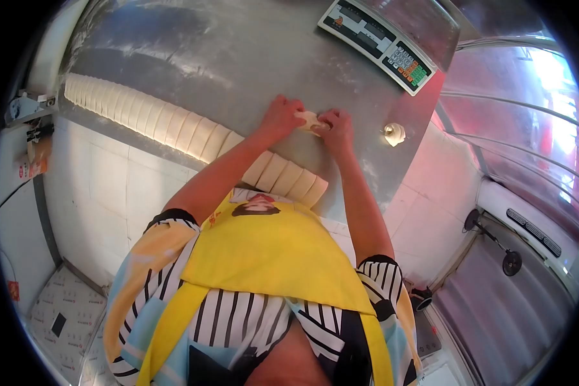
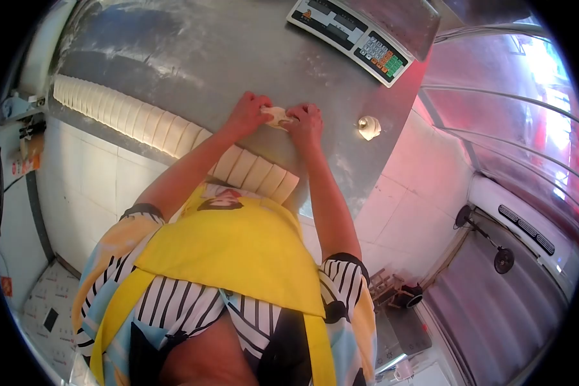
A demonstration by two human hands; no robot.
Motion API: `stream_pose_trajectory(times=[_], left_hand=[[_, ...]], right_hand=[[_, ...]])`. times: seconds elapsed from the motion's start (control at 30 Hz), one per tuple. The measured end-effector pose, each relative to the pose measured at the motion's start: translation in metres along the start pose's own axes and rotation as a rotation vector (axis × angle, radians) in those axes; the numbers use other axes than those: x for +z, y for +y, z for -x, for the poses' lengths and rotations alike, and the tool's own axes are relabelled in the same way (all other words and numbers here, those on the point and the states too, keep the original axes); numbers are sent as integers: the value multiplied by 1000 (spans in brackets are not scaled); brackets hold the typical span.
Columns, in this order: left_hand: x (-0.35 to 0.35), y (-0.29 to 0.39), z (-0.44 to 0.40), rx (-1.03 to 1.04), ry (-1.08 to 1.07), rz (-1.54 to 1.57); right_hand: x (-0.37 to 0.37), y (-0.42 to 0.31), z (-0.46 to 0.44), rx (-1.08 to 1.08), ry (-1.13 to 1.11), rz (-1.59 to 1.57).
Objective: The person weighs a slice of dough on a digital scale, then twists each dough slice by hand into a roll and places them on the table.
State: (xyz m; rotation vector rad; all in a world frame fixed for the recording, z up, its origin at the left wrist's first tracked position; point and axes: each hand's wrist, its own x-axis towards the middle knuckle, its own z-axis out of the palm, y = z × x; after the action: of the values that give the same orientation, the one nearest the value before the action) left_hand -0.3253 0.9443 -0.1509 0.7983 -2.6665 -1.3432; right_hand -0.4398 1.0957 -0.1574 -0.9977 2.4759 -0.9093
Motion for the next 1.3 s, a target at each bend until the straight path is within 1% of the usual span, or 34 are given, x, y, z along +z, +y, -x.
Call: stream_pose_trajectory(times=[0.07,0.1,0.17,0.2,0.27,0.3,0.37,0.4,0.47,0.5,0.57,0.6,0.67,0.7,0.77,0.8,0.9,1.0,1.1,1.2,1.3], left_hand=[[10,-9,12,191,125,-63],[10,-7,14,181,83,-4],[10,-3,18,158,-3,115],[5,1,20,75,-95,236],[-15,12,18,-92,-272,471],[-23,23,17,-103,-230,637],[-31,42,23,-139,-144,973],[-26,45,23,-169,-161,1096],[-18,49,22,-222,-197,1343],[-21,57,25,-257,-218,1280],[-30,72,35,-327,-260,1142],[-32,75,36,-296,-268,1064],[-35,76,38,-235,-296,916],[-37,80,38,-209,-275,909],[-45,88,36,-158,-221,899],[-50,90,35,-159,-244,864],[-40,101,40,-111,-146,829],[-37,94,43,-47,-244,772],[-26,96,46,-118,-221,784],[-25,98,51,-282,-272,933],[-20,75,42,-471,-531,1184]], right_hand=[[-2,3,4,-216,38,0],[-3,3,7,-322,57,3],[-5,2,18,-248,-25,-78],[-6,0,23,-213,-65,-120],[-6,0,32,26,-92,-489],[-6,-1,37,145,-102,-672],[-33,-40,39,239,-57,-866],[-47,-58,38,283,-35,-963],[-62,-71,36,241,-51,-795],[-66,-73,37,220,-56,-713],[-66,-59,42,144,-32,-720],[-67,-57,46,110,-19,-724],[-71,-55,59,137,11,-688],[-76,-57,64,149,23,-666],[-88,-63,71,253,21,-779],[-92,-65,72,298,17,-836],[-96,-68,78,390,15,-854],[-102,-63,88,390,4,-886],[-100,-53,88,454,-68,-870],[-105,-57,95,282,-45,-847],[-128,-73,104,-235,-61,-338]])
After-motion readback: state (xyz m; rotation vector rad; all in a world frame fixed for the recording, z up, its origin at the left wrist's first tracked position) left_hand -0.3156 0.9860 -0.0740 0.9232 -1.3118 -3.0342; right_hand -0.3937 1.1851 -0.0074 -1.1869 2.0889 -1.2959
